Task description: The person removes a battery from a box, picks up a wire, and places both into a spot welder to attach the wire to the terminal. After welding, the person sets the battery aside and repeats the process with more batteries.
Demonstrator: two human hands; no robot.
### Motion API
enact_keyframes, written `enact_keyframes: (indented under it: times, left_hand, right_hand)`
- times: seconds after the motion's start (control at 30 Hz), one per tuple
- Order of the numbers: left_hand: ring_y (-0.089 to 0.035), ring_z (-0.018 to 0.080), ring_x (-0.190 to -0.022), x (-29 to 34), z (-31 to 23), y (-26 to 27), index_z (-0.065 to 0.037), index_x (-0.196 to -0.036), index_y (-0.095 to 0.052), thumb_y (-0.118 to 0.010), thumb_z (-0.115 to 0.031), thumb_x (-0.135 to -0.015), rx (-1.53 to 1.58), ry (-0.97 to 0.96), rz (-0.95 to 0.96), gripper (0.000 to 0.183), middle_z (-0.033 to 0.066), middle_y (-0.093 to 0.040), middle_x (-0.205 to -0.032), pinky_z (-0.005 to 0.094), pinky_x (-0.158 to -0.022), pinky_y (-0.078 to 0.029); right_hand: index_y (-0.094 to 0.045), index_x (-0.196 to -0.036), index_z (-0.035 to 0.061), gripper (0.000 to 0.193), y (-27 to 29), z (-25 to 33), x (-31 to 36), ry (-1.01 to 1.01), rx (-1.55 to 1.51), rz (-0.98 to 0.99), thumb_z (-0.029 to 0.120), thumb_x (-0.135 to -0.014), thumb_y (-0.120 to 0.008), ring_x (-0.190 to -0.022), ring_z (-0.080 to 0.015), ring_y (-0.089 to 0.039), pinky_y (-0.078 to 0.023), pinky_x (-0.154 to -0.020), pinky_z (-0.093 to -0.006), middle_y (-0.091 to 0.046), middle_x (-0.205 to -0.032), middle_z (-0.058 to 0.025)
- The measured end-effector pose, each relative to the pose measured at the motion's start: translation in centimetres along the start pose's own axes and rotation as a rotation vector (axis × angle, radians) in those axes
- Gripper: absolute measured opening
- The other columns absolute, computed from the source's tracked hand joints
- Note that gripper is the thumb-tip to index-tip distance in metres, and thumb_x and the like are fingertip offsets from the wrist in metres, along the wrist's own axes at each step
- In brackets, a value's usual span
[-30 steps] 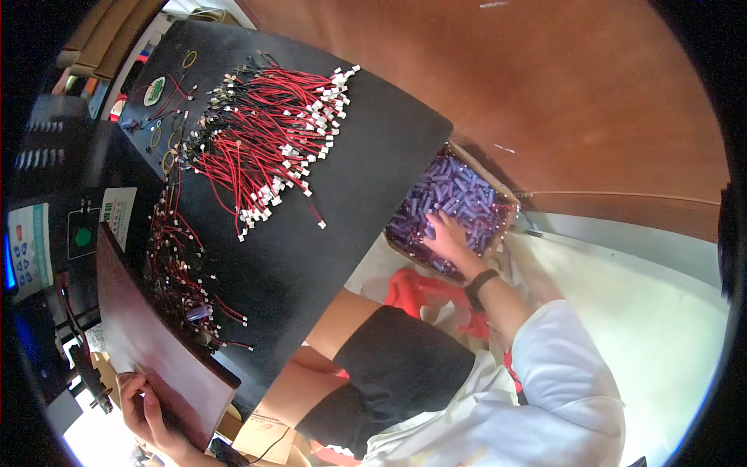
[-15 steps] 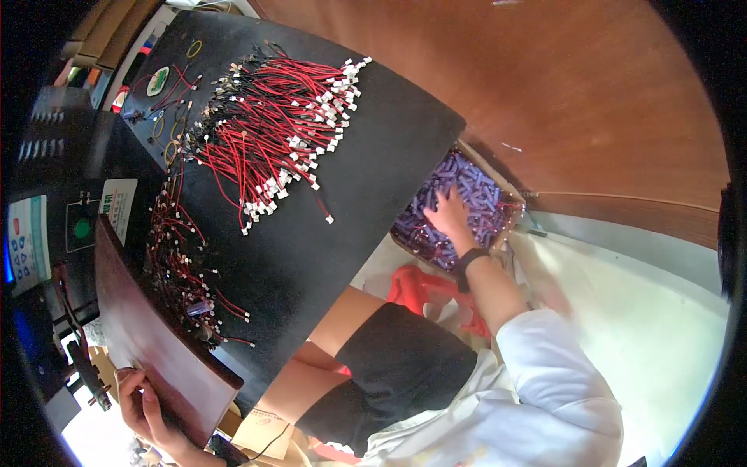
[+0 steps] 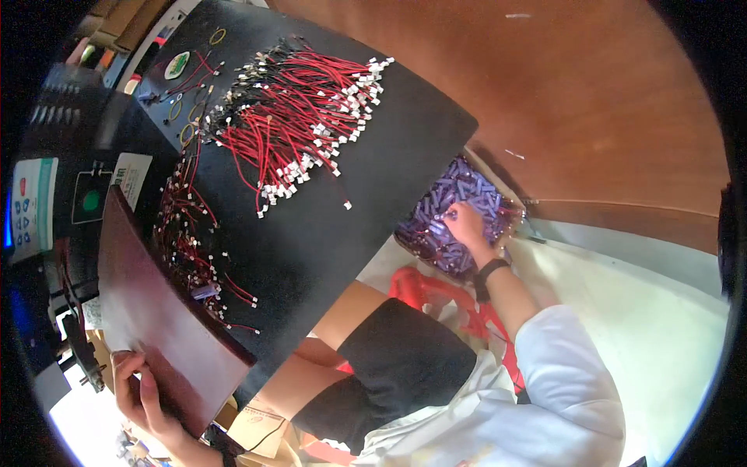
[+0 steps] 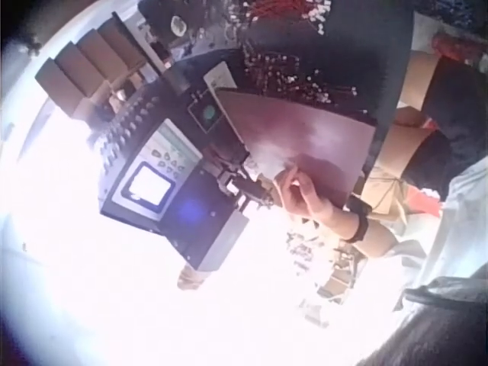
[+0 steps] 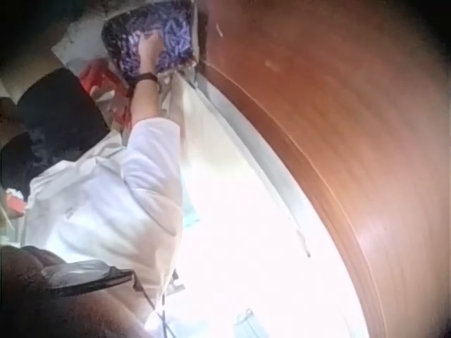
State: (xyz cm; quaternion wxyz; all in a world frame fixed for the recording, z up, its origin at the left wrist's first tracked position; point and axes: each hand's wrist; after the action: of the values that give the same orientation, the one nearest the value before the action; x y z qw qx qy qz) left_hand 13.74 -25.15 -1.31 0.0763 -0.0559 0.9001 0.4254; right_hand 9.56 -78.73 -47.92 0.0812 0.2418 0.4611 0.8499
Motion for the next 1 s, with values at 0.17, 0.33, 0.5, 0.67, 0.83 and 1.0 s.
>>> enact_keyframes:
  times: [0.17,0.33,0.5,0.67,0.83,1.0]
  left_hand:
    - [-0.053,0.0219,-0.106,0.0,-0.1,-0.4,0.006,-0.107,-0.064,-0.055,-0.017,-0.091,0.011,0.008,0.052,0.029,0.0123,-0.060,-0.112,0.0338,-0.098,-0.038]
    - [-0.052,0.0223,-0.106,0.0,-0.2,0.4,0.006,-0.107,-0.063,-0.054,-0.015,-0.091,0.001,-0.023,0.076,0.027,0.0119,-0.058,-0.111,0.0340,-0.098,-0.038]
    - [-0.051,0.0225,-0.108,0.2,-0.1,0.1,0.006,-0.108,-0.063,-0.053,-0.015,-0.091,-0.002,-0.011,0.043,0.028,0.0124,-0.058,-0.113,0.0331,-0.100,-0.036]
    - [-0.050,0.0223,-0.110,0.2,0.5,0.3,0.006,-0.109,-0.063,-0.053,-0.014,-0.091,0.103,0.003,0.037,0.029,0.0130,-0.058,-0.115,0.0335,-0.101,-0.034]
    - [-0.053,0.0235,-0.109,0.2,1.2,1.0,0.006,-0.110,-0.063,-0.052,-0.016,-0.091,0.080,0.013,0.059,0.031,0.0137,-0.060,-0.115,0.0348,-0.100,-0.036]
    - [-0.042,0.0224,-0.096,-0.1,-0.3,-0.5,0.006,-0.100,-0.058,-0.057,-0.023,-0.089,-0.004,0.010,-0.029,0.031,0.0111,-0.049,-0.097,0.0362,-0.088,-0.031]
  right_hand:
    - [-0.072,-0.093,0.0131,0.022,0.6,-0.5,-0.5,-0.036,0.117,-0.233,0.030,-0.080,-0.075,-0.111,-0.0302,-0.058,-0.048,-0.085,-0.0501,-0.063,-0.107,-0.0064]
    - [-0.074,-0.096,0.0133,0.024,-0.6,3.3,-2.1,0.133,0.153,-0.323,0.027,-0.076,-0.074,-0.110,-0.0305,-0.056,-0.047,-0.087,-0.0507,-0.060,-0.110,-0.0062]
    - [-0.076,-0.100,0.0143,0.029,-2.5,4.4,-3.8,-0.030,0.374,-0.212,0.031,-0.077,-0.076,-0.119,-0.0300,-0.050,-0.045,-0.092,-0.0531,-0.057,-0.118,-0.0072]
    - [-0.076,-0.100,0.0122,0.031,-4.2,3.6,-5.1,-0.067,0.456,-0.216,0.034,-0.079,-0.077,-0.124,-0.0298,-0.047,-0.043,-0.096,-0.0519,-0.054,-0.123,-0.0079]
    - [-0.076,-0.099,0.0117,0.033,-4.8,2.2,-6.0,-0.080,0.452,-0.274,0.034,-0.076,-0.079,-0.125,-0.0306,-0.047,-0.042,-0.096,-0.0516,-0.055,-0.126,-0.0071]
    - [-0.074,-0.096,0.0142,0.032,-2.9,1.6,-4.7,-0.118,0.138,-0.212,0.035,-0.072,-0.082,-0.123,-0.0308,-0.049,-0.042,-0.095,-0.0520,-0.057,-0.125,-0.0057]
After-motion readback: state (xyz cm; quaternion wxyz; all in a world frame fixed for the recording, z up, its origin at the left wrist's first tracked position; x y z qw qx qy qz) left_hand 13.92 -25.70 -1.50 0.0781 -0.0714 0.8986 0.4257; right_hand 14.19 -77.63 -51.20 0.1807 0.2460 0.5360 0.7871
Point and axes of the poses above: each hand's wrist, its own x-axis away from the middle knuckle, its own y-axis out of the back of the hand, z = x × y
